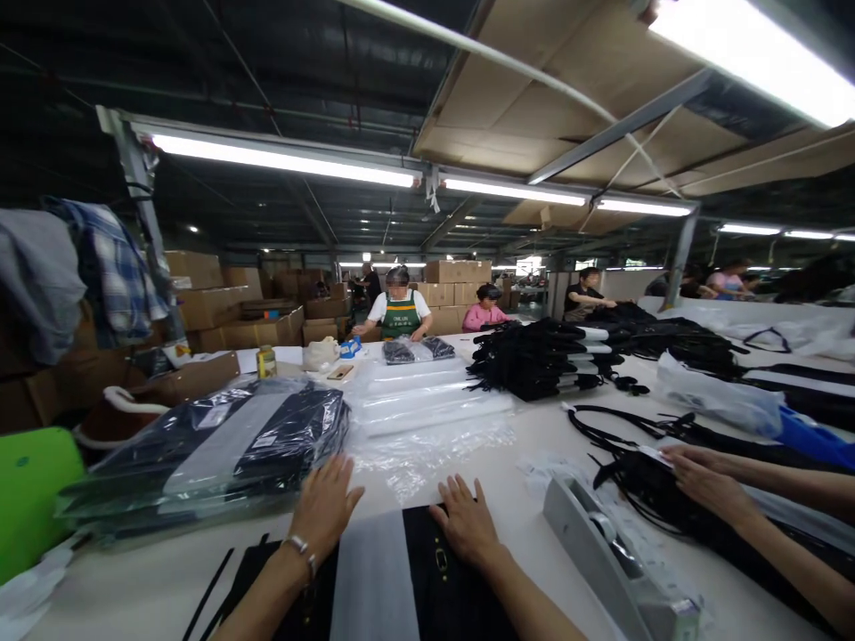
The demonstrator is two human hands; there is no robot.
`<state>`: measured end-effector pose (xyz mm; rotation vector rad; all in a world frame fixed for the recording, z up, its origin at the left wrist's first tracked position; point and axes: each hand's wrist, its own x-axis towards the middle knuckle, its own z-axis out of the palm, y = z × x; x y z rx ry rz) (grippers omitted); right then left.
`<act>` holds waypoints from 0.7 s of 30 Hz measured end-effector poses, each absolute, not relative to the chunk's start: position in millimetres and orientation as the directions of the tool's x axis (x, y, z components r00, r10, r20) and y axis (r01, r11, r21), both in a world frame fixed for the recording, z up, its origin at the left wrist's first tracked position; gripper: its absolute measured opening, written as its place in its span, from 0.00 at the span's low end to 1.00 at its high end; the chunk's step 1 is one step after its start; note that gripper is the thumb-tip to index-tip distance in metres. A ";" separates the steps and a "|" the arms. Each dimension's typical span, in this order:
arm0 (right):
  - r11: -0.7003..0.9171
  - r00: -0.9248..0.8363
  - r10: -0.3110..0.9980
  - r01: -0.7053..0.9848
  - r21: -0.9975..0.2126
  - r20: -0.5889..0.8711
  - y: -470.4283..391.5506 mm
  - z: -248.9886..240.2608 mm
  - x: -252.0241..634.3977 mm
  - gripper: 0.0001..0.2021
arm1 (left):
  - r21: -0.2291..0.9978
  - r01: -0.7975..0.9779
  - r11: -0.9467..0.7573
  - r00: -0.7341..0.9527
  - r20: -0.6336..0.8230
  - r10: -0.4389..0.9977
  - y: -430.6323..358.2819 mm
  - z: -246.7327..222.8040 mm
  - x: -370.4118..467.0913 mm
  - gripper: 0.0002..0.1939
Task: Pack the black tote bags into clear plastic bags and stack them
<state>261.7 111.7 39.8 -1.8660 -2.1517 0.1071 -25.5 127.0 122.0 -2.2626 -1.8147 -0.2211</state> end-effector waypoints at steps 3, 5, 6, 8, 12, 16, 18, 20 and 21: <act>0.165 -0.095 0.965 0.945 -0.284 0.245 110.8 36.1 261.4 0.30 | -0.040 0.936 -0.349 0.346 0.283 0.894 185.7 136.9 34.1 0.30; 0.175 -0.082 0.954 0.934 -0.313 0.289 109.9 34.0 261.9 0.30 | -0.005 0.935 -0.354 0.343 0.262 0.902 232.3 134.9 64.9 0.32; 0.178 -0.078 0.950 0.930 -0.322 0.302 109.8 32.7 262.2 0.30 | 0.017 0.940 -0.340 0.326 0.246 0.913 256.3 130.9 75.9 0.32; 0.182 -0.073 0.947 0.925 -0.335 0.314 111.0 28.5 262.8 0.30 | 0.064 0.955 -0.288 0.270 0.209 0.940 303.2 118.4 88.8 0.33; 0.188 -0.047 0.927 0.916 -0.354 0.372 116.6 14.3 264.9 0.29 | 0.122 0.978 -0.172 0.159 0.110 0.981 376.4 80.6 87.5 0.34; 0.208 -0.049 0.905 0.917 -0.339 0.423 119.0 4.1 266.6 0.26 | 0.103 0.972 -0.210 0.210 0.012 0.978 407.4 45.3 76.3 0.26; 0.210 -0.054 0.901 0.922 -0.325 0.430 118.6 3.2 266.4 0.26 | 0.080 0.961 -0.263 0.263 0.007 0.965 410.5 37.1 75.3 0.21; 0.202 -0.048 0.900 0.927 -0.316 0.433 118.1 3.8 265.9 0.25 | 0.057 0.950 -0.307 0.305 0.034 0.952 409.1 36.6 77.6 0.18; 0.197 -0.045 0.900 0.928 -0.315 0.433 118.0 4.2 265.5 0.24 | 0.045 0.945 -0.324 0.322 0.051 0.945 407.4 38.6 79.0 0.17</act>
